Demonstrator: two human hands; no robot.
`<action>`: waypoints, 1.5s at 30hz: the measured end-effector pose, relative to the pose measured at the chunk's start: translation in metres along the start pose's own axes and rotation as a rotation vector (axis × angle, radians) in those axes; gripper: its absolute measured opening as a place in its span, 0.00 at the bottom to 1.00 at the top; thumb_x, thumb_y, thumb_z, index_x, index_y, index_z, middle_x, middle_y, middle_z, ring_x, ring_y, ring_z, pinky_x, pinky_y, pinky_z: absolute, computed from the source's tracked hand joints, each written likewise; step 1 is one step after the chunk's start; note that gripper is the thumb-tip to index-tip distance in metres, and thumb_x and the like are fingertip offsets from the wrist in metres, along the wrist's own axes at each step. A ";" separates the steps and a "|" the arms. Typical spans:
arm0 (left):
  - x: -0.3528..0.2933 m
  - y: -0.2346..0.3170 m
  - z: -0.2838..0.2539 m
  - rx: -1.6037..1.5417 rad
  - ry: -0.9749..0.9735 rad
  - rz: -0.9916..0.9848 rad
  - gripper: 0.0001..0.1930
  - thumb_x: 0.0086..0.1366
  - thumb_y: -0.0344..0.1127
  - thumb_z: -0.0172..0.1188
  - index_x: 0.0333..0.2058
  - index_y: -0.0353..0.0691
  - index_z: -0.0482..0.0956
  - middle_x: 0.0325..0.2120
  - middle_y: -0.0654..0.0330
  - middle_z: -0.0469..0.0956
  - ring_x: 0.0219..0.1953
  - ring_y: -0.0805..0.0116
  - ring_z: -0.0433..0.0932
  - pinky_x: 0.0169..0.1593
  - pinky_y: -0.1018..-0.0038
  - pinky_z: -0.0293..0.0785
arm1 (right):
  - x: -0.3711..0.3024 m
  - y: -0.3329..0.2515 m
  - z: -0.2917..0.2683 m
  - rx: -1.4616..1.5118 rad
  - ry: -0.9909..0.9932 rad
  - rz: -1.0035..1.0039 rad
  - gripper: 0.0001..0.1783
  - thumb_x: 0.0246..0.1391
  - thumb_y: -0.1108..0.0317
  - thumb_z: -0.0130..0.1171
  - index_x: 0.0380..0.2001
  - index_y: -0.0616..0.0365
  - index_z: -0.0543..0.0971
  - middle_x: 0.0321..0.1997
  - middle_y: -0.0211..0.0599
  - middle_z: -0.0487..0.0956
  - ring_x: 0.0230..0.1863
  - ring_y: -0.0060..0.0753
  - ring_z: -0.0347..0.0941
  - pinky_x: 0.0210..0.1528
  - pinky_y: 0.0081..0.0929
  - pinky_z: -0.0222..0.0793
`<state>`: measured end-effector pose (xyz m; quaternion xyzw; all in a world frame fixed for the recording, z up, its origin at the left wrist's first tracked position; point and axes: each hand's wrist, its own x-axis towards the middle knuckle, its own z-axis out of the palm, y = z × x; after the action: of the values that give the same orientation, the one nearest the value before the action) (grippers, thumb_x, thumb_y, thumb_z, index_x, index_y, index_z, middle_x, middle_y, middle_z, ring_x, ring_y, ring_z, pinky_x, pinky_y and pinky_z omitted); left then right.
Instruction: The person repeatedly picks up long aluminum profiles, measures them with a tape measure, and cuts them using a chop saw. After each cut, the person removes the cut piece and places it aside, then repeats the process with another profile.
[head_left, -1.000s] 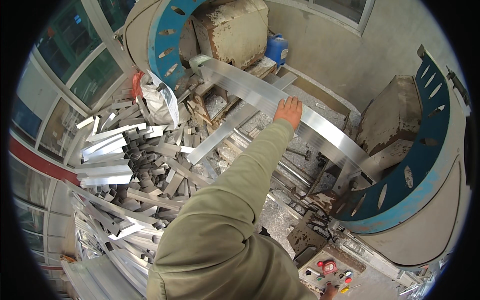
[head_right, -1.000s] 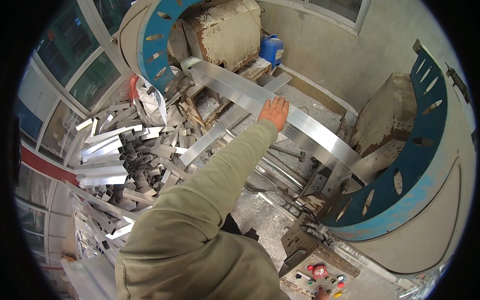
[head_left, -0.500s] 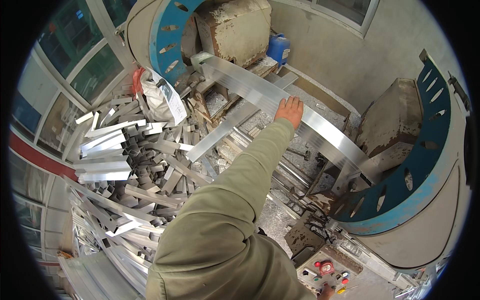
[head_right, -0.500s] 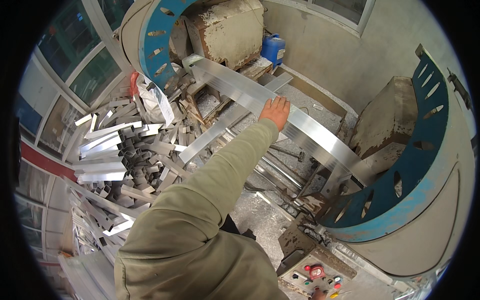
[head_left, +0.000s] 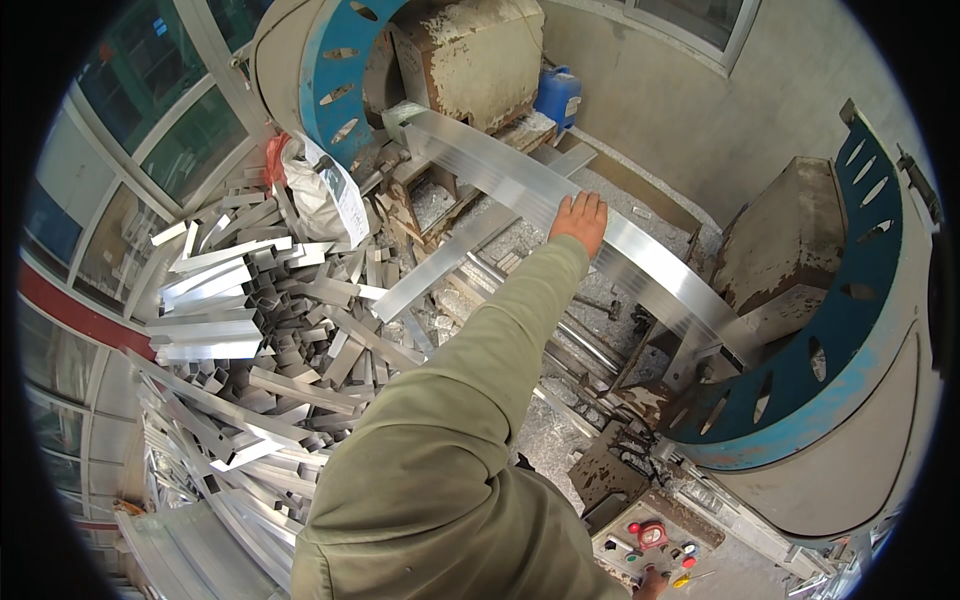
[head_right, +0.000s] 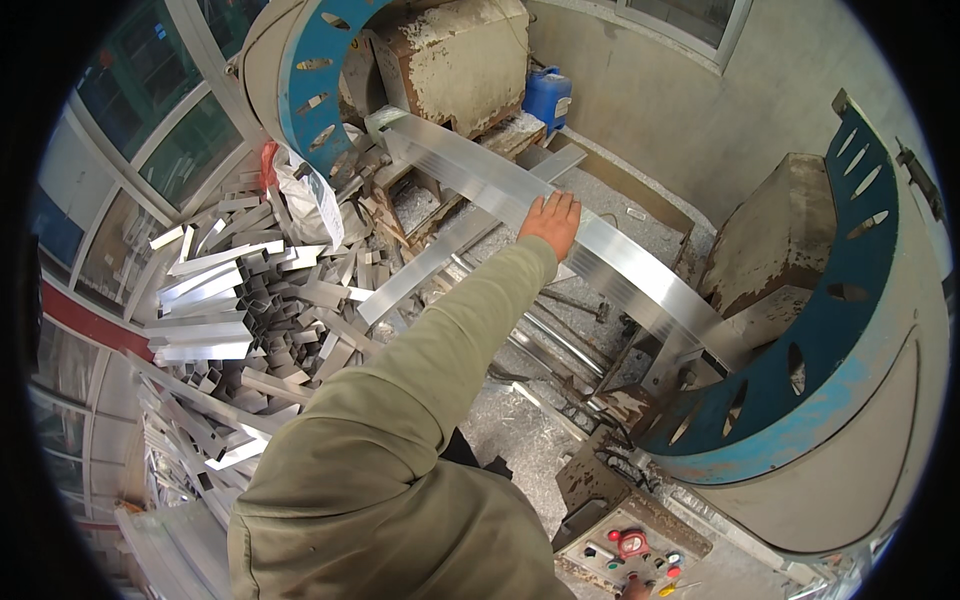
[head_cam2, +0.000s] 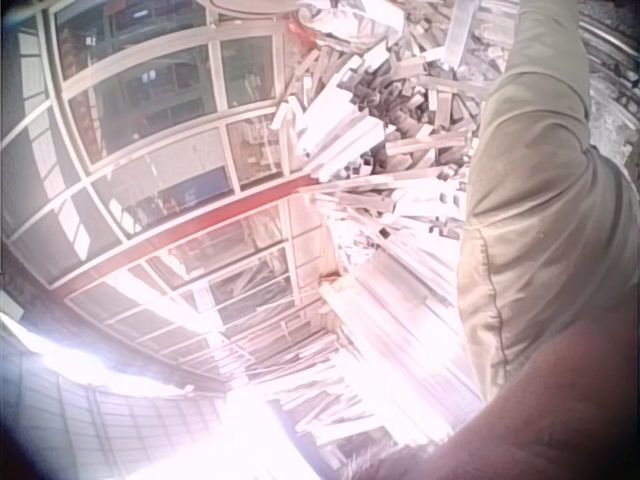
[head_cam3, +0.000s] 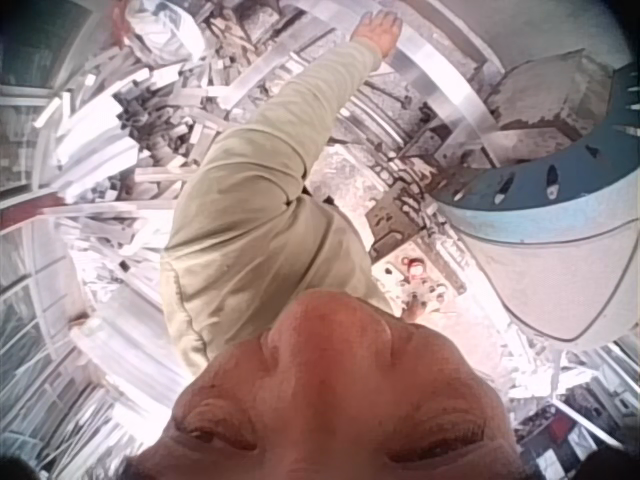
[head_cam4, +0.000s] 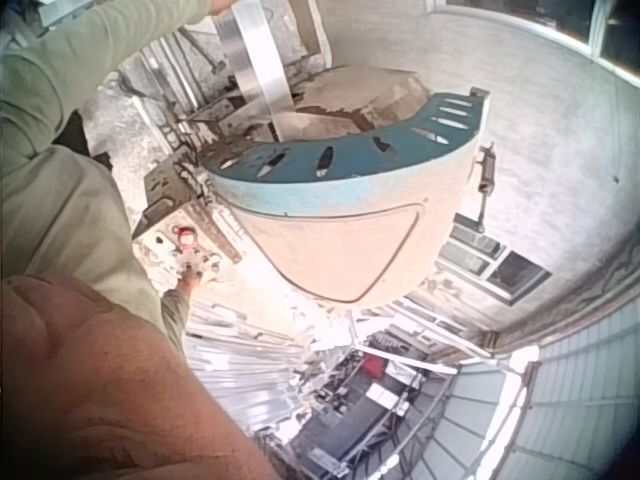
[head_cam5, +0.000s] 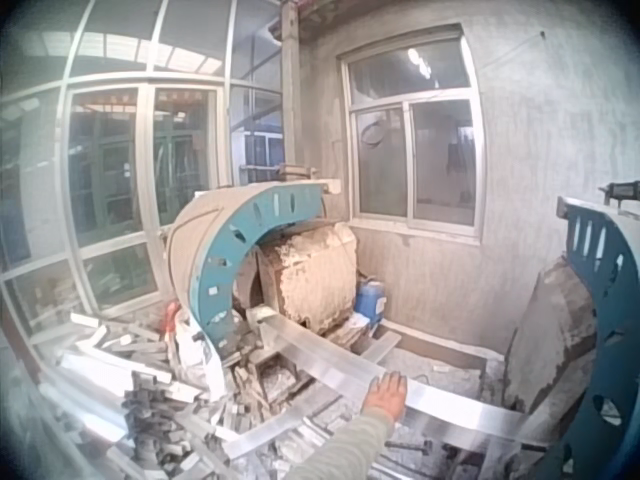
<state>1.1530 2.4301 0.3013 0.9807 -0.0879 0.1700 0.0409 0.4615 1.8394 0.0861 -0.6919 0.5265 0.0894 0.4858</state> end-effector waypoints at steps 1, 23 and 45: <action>0.000 0.000 0.000 -0.011 0.003 0.000 0.30 0.76 0.34 0.58 0.75 0.40 0.69 0.79 0.53 0.65 0.82 0.55 0.61 0.82 0.50 0.54 | 0.000 0.000 0.000 0.001 0.002 0.000 0.32 0.68 0.42 0.57 0.64 0.54 0.72 0.56 0.48 0.84 0.48 0.43 0.82 0.47 0.49 0.79; 0.001 0.000 -0.002 0.017 -0.036 -0.002 0.29 0.80 0.36 0.50 0.77 0.40 0.66 0.81 0.53 0.63 0.83 0.56 0.59 0.83 0.50 0.52 | -0.003 -0.002 0.002 -0.007 0.038 -0.015 0.27 0.68 0.50 0.58 0.57 0.62 0.77 0.52 0.52 0.86 0.45 0.44 0.84 0.44 0.48 0.81; 0.002 -0.004 0.003 0.011 -0.003 0.019 0.33 0.73 0.34 0.61 0.75 0.40 0.67 0.80 0.52 0.64 0.82 0.55 0.60 0.82 0.50 0.54 | -0.007 0.045 -0.002 -0.034 0.145 -0.060 0.23 0.67 0.57 0.60 0.50 0.70 0.82 0.47 0.56 0.89 0.42 0.46 0.86 0.42 0.46 0.84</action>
<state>1.1562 2.4330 0.2990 0.9803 -0.0963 0.1692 0.0338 0.4213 1.8434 0.0654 -0.7202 0.5377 0.0332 0.4371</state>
